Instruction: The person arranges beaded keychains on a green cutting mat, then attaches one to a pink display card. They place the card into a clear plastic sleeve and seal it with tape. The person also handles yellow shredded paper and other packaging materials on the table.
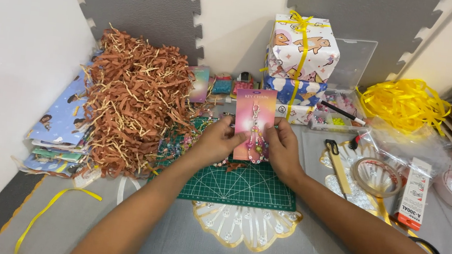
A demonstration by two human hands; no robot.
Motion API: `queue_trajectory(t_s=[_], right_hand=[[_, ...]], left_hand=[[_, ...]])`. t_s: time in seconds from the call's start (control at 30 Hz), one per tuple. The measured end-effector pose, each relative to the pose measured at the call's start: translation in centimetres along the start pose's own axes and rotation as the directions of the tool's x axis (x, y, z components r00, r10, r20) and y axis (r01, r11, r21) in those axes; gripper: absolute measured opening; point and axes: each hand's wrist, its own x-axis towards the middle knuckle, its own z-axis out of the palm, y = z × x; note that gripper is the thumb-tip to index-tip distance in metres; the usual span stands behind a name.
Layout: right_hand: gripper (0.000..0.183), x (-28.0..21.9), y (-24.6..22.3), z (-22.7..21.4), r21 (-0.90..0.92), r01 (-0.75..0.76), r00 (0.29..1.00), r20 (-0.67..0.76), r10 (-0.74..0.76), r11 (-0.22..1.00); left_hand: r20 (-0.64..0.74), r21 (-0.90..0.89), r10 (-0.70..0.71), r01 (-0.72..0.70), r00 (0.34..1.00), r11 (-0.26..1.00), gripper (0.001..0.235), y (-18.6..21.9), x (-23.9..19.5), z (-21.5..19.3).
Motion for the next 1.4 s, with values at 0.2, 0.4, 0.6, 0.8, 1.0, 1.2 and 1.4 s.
queue_trajectory(t_s=[0.2, 0.4, 0.6, 0.8, 1.0, 1.2, 1.4], right_hand=[[0.018, -2.9, 1.1, -3.8, -0.044, -0.172, 0.973, 0.147, 0.177, 0.984], [0.036, -4.0, 0.0, -4.2, -0.028, -0.191, 0.960, 0.205, 0.193, 0.981], [0.047, -4.5, -0.6, -3.9, -0.059, -0.149, 0.964, 0.214, 0.159, 0.987], [0.031, -4.8, -0.1, -4.2, -0.087, -0.119, 0.968, 0.210, 0.135, 0.989], [0.024, -5.4, -1.6, -3.4, -0.224, -0.044, 0.964, 0.247, 0.100, 0.974], [0.025, -5.6, -3.0, -2.7, -0.454, 0.008, 0.985, 0.155, 0.070, 0.891], [0.020, -1.9, -10.7, -6.4, -0.724, 0.142, 0.966, 0.251, 0.066, 0.675]], left_hand=[[-0.161, -0.201, 0.188, -0.219, 0.969, 0.955, 0.012, -2.0, -0.9, 3.6], [-0.274, -0.233, 0.137, -0.204, 0.952, 0.951, 0.021, -3.1, -2.6, 3.2], [-0.323, -0.050, 0.181, -0.207, 0.929, 0.977, 0.049, -8.0, -1.5, 2.7], [-0.331, -0.091, 0.145, -0.184, 0.933, 0.979, 0.026, -5.2, -2.3, 2.6], [-0.364, -0.042, 0.185, -0.215, 0.913, 0.976, 0.074, -3.2, -3.6, 2.9], [-0.354, 0.226, 0.397, -0.335, 0.847, 0.915, 0.091, -2.7, -3.3, 2.8], [-0.282, 0.603, 0.542, -0.293, 0.792, 0.742, 0.079, -3.8, -3.6, 3.0]])
